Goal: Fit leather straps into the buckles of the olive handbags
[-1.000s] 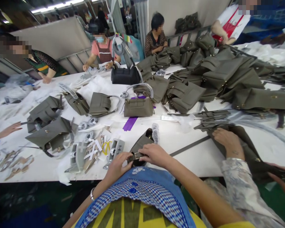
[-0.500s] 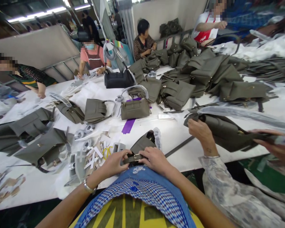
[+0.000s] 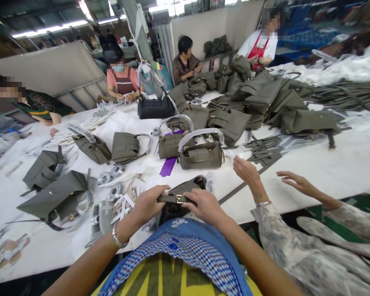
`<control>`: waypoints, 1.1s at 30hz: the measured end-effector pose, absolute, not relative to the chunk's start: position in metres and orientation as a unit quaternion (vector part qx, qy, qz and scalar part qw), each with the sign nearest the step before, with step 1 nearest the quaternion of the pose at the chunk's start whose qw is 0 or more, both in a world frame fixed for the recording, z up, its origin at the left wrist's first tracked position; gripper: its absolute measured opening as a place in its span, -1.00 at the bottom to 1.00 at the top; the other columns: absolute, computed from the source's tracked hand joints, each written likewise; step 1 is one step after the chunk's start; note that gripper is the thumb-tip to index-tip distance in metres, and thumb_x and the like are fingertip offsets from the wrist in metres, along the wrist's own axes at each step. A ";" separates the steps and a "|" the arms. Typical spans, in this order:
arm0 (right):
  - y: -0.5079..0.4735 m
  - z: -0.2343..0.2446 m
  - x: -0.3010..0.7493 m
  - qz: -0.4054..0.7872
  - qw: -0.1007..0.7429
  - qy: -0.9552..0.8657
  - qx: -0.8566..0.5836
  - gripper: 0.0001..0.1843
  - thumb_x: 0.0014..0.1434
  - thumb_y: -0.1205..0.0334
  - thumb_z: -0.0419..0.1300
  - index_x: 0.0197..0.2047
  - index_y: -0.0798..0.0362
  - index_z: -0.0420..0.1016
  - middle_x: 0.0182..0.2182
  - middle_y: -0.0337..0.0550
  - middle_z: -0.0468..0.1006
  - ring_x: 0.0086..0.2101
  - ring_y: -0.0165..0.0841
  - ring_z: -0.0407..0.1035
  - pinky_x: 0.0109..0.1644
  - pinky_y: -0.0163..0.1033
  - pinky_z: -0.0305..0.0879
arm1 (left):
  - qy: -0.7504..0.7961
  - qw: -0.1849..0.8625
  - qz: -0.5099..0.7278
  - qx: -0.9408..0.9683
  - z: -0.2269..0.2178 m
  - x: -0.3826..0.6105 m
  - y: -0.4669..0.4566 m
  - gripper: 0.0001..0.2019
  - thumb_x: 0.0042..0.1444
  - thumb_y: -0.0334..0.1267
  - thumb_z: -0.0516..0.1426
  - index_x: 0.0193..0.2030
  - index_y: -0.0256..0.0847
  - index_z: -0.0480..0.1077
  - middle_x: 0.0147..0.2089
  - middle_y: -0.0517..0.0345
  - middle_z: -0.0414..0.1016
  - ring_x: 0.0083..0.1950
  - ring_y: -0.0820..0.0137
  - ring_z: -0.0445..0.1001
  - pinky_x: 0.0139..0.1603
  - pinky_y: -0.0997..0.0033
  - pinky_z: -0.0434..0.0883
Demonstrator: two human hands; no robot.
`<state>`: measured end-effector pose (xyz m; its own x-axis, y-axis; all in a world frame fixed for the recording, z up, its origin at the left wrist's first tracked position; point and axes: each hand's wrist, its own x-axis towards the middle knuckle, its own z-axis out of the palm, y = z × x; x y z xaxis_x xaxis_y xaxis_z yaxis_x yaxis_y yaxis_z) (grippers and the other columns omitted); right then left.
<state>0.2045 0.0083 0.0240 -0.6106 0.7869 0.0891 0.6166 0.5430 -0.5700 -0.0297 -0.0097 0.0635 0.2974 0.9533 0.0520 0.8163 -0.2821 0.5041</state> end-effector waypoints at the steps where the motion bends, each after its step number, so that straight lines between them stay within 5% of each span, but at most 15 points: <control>1: 0.007 0.028 0.205 0.247 0.175 -0.859 -0.413 -0.58 0.28 -0.05 0.04 0.05 0.01 0.45 -0.27 -0.06 0.51 -0.22 -0.25 0.41 -0.17 -0.21 0.30 | 0.575 0.180 0.182 0.777 0.064 -0.032 -0.007 -0.65 0.08 -0.42 0.09 0.02 -0.10 0.41 -0.12 0.08 0.54 -0.14 0.30 0.50 -0.13 0.38 0.39; 4: 0.004 0.043 0.208 0.242 0.186 -0.845 -0.438 -0.60 0.28 -0.03 0.05 0.05 0.02 0.45 -0.28 -0.07 0.51 -0.26 -0.26 0.42 -0.20 -0.22 0.31 | 0.587 0.200 0.240 0.747 0.063 -0.033 0.003 -0.78 0.13 -0.32 0.10 -0.09 -0.12 0.47 -0.23 0.10 0.53 -0.21 0.34 0.48 -0.19 0.42 0.38; 9: 0.000 0.065 0.212 0.281 0.222 -0.809 -0.467 -0.66 0.22 0.03 0.14 -0.01 0.02 0.46 -0.21 -0.09 0.54 -0.22 -0.27 0.44 -0.15 -0.22 0.32 | 0.563 0.379 0.343 0.649 0.057 -0.008 0.016 -0.81 0.12 -0.39 0.00 -0.31 -0.23 0.45 -0.32 0.19 0.53 -0.27 0.41 0.46 -0.22 0.48 0.37; 14: 0.001 0.068 0.206 0.333 0.266 -0.785 -0.450 -0.68 0.22 0.10 0.15 0.01 0.01 0.43 -0.09 -0.09 0.56 -0.13 -0.24 0.44 -0.03 -0.18 0.32 | 0.580 0.313 0.318 0.681 0.070 0.011 0.017 -0.74 0.23 -0.33 -0.10 -0.19 -0.18 0.42 -0.35 0.20 0.50 -0.34 0.40 0.42 -0.33 0.47 0.32; 19: 0.000 0.058 0.214 0.330 0.230 -0.799 -0.446 -0.62 0.23 0.14 0.14 0.11 -0.03 0.38 -0.04 -0.07 0.54 -0.08 -0.20 0.43 0.00 -0.13 0.32 | 0.526 0.185 0.152 0.816 0.091 0.005 0.018 -0.76 0.06 -0.42 0.06 -0.15 -0.11 0.43 -0.37 0.15 0.53 -0.32 0.31 0.47 -0.26 0.41 0.33; 26: -0.003 0.056 0.211 0.399 0.330 -0.725 -0.454 -0.71 0.23 0.12 0.15 0.01 -0.01 0.37 -0.12 -0.14 0.54 -0.13 -0.27 0.43 -0.01 -0.20 0.31 | 0.428 0.337 0.243 0.802 0.097 -0.001 0.020 -0.58 0.00 -0.38 0.16 0.05 -0.12 0.38 0.00 0.08 0.50 -0.01 0.27 0.45 0.05 0.33 0.37; 33: -0.010 0.052 0.200 0.474 0.379 -0.654 -0.452 -0.70 0.17 0.12 0.21 -0.06 0.00 0.33 -0.19 -0.16 0.54 -0.17 -0.29 0.45 -0.07 -0.22 0.37 | 0.462 0.419 0.280 0.729 0.086 0.000 0.013 -0.67 0.02 -0.14 0.27 -0.06 -0.15 0.48 -0.07 0.07 0.56 -0.06 0.27 0.50 0.03 0.31 0.40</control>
<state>0.1999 -0.0102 0.0522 -0.3049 0.9500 0.0677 0.2317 0.1429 -0.9622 -0.0001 0.0132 0.0856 0.4159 0.9092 0.0201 0.4399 -0.2205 0.8705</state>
